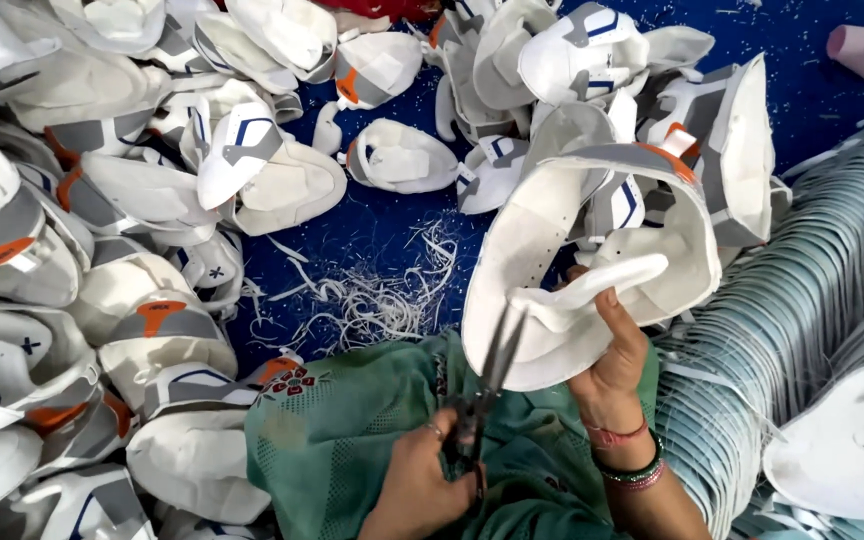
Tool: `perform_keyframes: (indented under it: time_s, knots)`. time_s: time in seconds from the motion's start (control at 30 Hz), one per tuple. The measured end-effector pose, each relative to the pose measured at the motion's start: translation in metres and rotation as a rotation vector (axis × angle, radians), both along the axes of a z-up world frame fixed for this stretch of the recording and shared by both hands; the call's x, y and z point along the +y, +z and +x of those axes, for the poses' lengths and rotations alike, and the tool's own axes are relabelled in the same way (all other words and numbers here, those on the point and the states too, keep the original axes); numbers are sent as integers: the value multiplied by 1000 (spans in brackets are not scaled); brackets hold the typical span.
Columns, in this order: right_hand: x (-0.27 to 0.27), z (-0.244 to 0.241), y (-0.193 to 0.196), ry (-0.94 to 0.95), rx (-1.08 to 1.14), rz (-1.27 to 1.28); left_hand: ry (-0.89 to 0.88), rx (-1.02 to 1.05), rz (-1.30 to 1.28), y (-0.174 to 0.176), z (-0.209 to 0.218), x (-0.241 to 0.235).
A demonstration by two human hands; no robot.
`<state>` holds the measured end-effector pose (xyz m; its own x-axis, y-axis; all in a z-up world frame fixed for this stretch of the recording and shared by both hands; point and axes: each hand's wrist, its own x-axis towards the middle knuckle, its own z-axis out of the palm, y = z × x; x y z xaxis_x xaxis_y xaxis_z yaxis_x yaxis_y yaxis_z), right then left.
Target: The person trims excess material and threads from shoe uppers using scissors.
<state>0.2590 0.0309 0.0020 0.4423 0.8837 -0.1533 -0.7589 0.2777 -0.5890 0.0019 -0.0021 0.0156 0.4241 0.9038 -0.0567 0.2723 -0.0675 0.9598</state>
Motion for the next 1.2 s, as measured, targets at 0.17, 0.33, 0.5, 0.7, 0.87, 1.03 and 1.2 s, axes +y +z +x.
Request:
perform_keyframes:
  time_s: [0.17,0.33,0.5,0.7,0.87,1.03,1.2]
  knots:
    - [-4,0,-9,-19,-33,22,-144,24,-21,9,13,0]
    - [-12,-6,-5,7,-31,47,-131,26,-258,-12,16,-6]
    - [-11,-8,-14,27,22,1,-118,-179,-242,-7,9,0]
    - [-11,-10,-10,38,-9,-10,-18,-228,-349,-35,-7,-1]
    - [-11,-16,16,231,4,232,111,-110,-107,22,-19,25]
    - [-18,-4,-1,297,-130,197,30,52,-14,14,-35,34]
    - [-29,0,-2,338,-148,165,-54,64,-41,18,-39,38]
